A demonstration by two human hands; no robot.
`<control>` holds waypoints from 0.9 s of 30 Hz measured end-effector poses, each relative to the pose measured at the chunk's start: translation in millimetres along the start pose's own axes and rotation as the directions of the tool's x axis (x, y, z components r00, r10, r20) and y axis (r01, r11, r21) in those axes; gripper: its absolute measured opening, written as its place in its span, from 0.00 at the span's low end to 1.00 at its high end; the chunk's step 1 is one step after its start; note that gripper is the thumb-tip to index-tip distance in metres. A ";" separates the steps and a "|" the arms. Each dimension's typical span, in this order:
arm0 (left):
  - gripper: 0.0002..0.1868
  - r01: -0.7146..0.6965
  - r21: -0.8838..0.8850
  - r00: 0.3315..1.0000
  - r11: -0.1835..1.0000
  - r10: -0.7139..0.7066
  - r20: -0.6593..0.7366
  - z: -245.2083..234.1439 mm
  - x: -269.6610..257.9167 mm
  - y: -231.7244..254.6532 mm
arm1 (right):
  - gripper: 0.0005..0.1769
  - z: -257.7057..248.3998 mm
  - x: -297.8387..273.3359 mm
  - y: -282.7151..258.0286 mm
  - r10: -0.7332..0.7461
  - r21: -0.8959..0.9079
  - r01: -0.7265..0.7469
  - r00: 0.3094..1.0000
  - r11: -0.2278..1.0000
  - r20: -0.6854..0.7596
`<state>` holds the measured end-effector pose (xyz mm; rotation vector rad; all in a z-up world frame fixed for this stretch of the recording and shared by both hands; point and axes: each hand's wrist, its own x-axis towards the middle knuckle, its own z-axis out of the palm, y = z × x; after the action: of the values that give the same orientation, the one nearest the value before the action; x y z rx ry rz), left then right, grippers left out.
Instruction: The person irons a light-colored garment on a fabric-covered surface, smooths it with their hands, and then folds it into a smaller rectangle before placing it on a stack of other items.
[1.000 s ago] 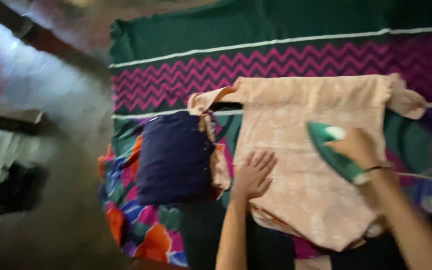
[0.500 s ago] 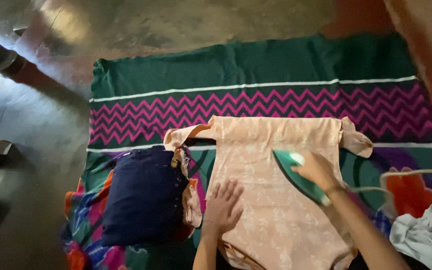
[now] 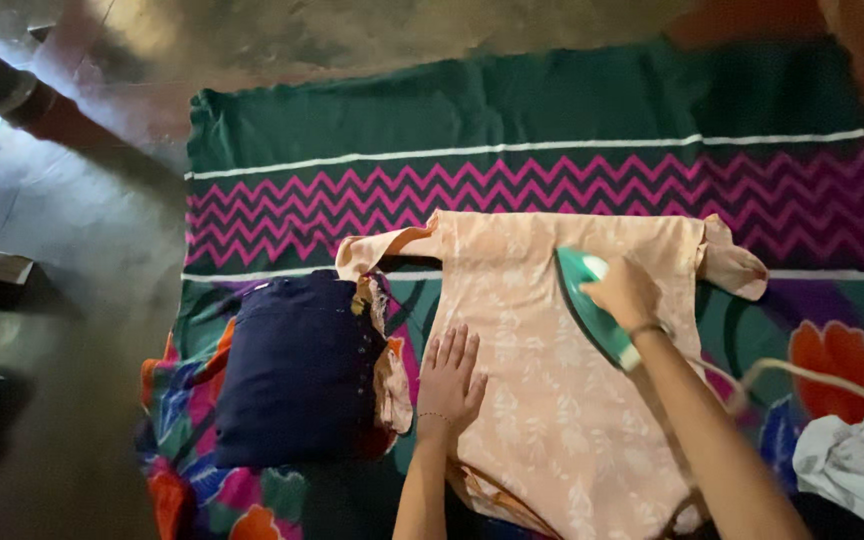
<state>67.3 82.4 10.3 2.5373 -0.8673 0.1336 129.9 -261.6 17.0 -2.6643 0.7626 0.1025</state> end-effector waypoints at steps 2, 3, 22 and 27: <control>0.35 -0.014 0.000 1.000 1.000 0.014 -0.005 -0.2 -1.8 0.6 | 0.27 1.7 -5.2 -11.8 0.000 0.025 0.000 1.000 1.000 0.006; 0.35 0.002 0.003 1.000 1.000 -0.002 0.018 -0.6 -3.6 2.1 | 0.27 0.1 -9.0 -15.9 -0.001 0.051 0.001 1.000 0.999 0.010; 0.33 0.013 -0.020 1.000 1.000 -0.014 -0.006 -6.4 0.6 4.7 | 0.28 -3.2 -11.5 -26.4 0.150 0.036 -0.151 0.988 0.988 0.015; 0.34 0.026 -0.041 1.000 0.999 -0.026 0.004 -7.2 1.6 3.3 | 0.29 -3.4 -31.7 -6.0 0.123 0.075 -0.120 0.992 0.990 -0.034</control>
<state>67.0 82.4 18.4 2.5103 -0.8290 0.1024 105.9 -242.3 27.5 -2.5574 0.9238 0.0538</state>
